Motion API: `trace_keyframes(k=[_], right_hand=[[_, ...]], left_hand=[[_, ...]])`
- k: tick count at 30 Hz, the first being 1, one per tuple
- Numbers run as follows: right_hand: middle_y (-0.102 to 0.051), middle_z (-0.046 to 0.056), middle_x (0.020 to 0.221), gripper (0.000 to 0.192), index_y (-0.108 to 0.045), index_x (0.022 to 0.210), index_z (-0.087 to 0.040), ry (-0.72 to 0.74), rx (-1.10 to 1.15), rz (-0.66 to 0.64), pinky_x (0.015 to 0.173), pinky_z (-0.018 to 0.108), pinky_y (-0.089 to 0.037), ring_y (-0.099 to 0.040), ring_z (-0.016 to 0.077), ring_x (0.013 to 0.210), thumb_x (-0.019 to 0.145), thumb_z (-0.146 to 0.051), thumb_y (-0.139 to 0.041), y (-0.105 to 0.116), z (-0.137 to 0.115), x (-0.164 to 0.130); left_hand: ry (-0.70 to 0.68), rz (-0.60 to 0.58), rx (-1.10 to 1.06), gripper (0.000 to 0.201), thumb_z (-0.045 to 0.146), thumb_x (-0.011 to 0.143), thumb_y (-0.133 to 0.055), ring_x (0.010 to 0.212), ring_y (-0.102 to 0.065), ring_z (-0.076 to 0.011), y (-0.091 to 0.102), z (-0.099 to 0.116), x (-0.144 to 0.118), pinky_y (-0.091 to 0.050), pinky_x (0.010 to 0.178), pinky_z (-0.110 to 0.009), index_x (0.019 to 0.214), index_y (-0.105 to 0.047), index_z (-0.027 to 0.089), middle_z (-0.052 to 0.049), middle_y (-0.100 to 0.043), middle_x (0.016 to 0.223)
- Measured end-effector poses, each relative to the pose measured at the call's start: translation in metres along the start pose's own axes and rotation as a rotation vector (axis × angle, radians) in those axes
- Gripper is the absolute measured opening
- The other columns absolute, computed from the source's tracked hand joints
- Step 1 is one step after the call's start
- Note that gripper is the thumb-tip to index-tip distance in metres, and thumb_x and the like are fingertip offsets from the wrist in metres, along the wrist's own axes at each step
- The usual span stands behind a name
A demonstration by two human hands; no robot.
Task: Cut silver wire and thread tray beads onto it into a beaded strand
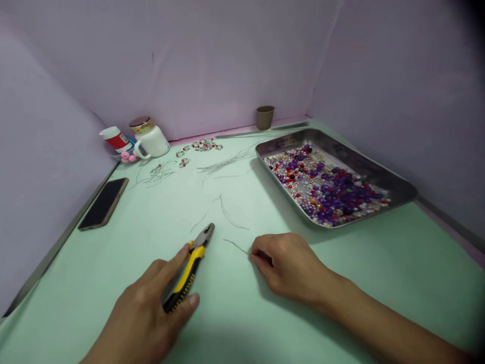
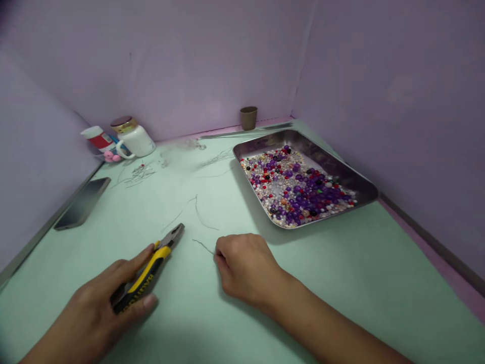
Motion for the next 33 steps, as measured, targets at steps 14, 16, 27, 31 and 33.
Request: trace_keyframes(k=[14, 16, 27, 31, 33], right_hand=[[-0.056, 0.002, 0.069, 0.012, -0.064, 0.068, -0.018, -0.121, 0.100, 0.125, 0.054, 0.022, -0.032, -0.049, 0.0100, 0.058, 0.071, -0.014, -0.053, 0.006, 0.012, -0.001], [-0.056, 0.001, 0.066, 0.013, -0.066, 0.068, -0.020, -0.157, 0.103, 0.118, 0.054, 0.022, -0.032, -0.049, 0.0099, 0.057, 0.071, -0.013, -0.055, 0.005, 0.016, 0.000], [-0.055, 0.000, 0.061, 0.012, -0.065, 0.061, -0.018, -0.167, 0.166, 0.119, 0.051, 0.022, -0.031, -0.047, 0.0091, 0.053, 0.067, -0.011, -0.057, 0.007, 0.017, 0.004], [-0.053, 0.000, 0.059, 0.016, -0.065, 0.060, -0.017, -0.135, 0.176, 0.113, 0.049, 0.021, -0.030, -0.044, 0.0083, 0.051, 0.066, -0.008, -0.053, 0.007, 0.014, 0.004], [-0.052, 0.000, 0.058, 0.017, -0.064, 0.060, -0.017, -0.123, 0.173, 0.109, 0.048, 0.021, -0.029, -0.043, 0.0080, 0.050, 0.065, -0.006, -0.052, 0.008, 0.012, 0.004]], left_hand=[[-0.173, 0.014, -0.073, 0.060, 0.036, 0.073, -0.053, 0.088, -0.059, -0.0185, -0.006, 0.024, -0.009, -0.049, 0.073, -0.025, 0.129, -0.033, 0.034, -0.001, -0.059, 0.101], [-0.167, 0.018, -0.073, 0.060, 0.036, 0.073, -0.053, 0.090, -0.058, -0.0180, -0.007, 0.022, -0.010, -0.048, 0.074, -0.024, 0.129, -0.032, 0.034, -0.001, -0.058, 0.105], [-0.187, 0.016, -0.100, 0.063, 0.036, 0.072, -0.054, 0.084, -0.058, -0.0169, -0.011, 0.024, -0.012, -0.047, 0.070, -0.023, 0.130, -0.029, 0.035, 0.000, -0.057, 0.102], [-0.114, -0.118, -0.026, 0.060, 0.031, 0.073, -0.048, 0.065, -0.058, -0.0152, -0.022, 0.027, -0.010, -0.045, 0.057, -0.024, 0.130, -0.030, 0.035, -0.001, -0.057, 0.088], [-0.087, -0.161, 0.000, 0.058, 0.031, 0.073, -0.048, 0.062, -0.057, -0.0149, -0.021, 0.027, -0.008, -0.044, 0.056, -0.024, 0.130, -0.032, 0.035, 0.000, -0.057, 0.084]])
Point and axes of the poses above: each hand's wrist, its own x-axis towards the middle knuckle, its own y-axis out of the back of the hand, z = x × y, the point moved 10 cm from there along x, towards the middle knuckle
